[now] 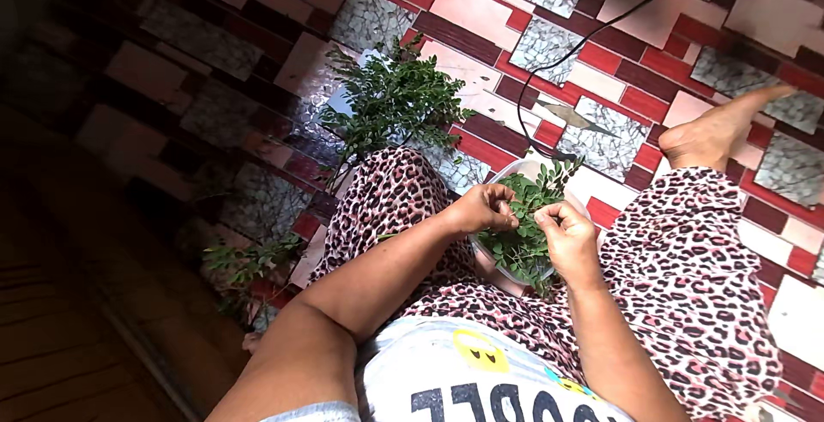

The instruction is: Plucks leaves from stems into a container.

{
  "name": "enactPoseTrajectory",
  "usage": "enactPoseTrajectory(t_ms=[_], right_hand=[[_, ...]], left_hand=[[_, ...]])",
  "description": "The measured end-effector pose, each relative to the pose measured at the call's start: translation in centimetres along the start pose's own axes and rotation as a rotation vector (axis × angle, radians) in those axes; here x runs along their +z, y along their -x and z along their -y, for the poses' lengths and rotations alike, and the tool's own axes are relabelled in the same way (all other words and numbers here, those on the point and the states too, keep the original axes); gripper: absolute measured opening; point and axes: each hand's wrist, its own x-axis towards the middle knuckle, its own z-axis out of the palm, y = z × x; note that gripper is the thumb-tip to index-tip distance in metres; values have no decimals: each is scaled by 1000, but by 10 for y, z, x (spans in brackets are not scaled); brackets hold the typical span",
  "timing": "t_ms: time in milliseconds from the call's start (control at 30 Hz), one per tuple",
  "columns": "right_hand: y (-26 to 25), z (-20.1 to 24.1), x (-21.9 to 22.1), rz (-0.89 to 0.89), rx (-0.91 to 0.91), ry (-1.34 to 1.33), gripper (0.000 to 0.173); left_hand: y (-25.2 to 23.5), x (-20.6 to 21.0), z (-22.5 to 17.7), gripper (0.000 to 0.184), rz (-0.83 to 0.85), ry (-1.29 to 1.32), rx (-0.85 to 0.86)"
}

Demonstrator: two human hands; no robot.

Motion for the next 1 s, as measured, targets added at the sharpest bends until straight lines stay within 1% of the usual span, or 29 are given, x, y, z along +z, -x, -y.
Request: enactPoseTrajectory(t_ms=[100, 133, 167, 233, 300, 333, 467, 567, 633, 733, 800, 833, 900, 933, 1000], right_hand=[[-3, -2, -8, 72, 48, 10, 18], [-3, -3, -9, 96, 68, 0, 19], [-3, -4, -10, 119, 84, -18, 18], [-2, -3, -11, 151, 106, -77, 10], [-1, -2, -10, 164, 118, -124, 2], [-1, -2, -9, 165, 121, -128, 1], [1, -2, -3, 108, 84, -87, 5], [2, -2, 1, 4, -34, -34, 7], [1, 0, -3, 0, -44, -6, 10], [-1, -3, -8, 47, 14, -44, 14], [-1, -3, -9, 120, 100, -130, 11], [0, -2, -10, 161, 154, -186, 15], [1, 1, -9, 224, 232, -245, 32], [2, 2, -7, 241, 248, -240, 35], [3, 2, -3, 256, 245, -208, 30]], left_hand=[[-5, -4, 0, 35, 24, 20, 6], [-7, -5, 0, 36, 34, 25, 7], [-8, -5, 1, 35, 37, 30, 12], [-8, -5, 2, 30, 40, 26, 19], [-3, -1, 1, 29, 20, 16, 8], [0, 0, 0, 29, 13, 17, 3], [-1, 0, 0, 27, 7, 15, 3], [-8, -5, 4, 30, 15, 17, 21], [-2, -1, 1, 28, -35, 32, 8], [-1, -1, -2, 28, -37, 68, -11], [-7, -6, 2, 30, -2, 96, -6], [-9, -7, 3, 30, -3, 110, -6], [-9, -7, 3, 29, -11, 121, -9], [-9, -7, 2, 29, -14, 121, -9], [-9, -6, 3, 28, -13, 124, -7]])
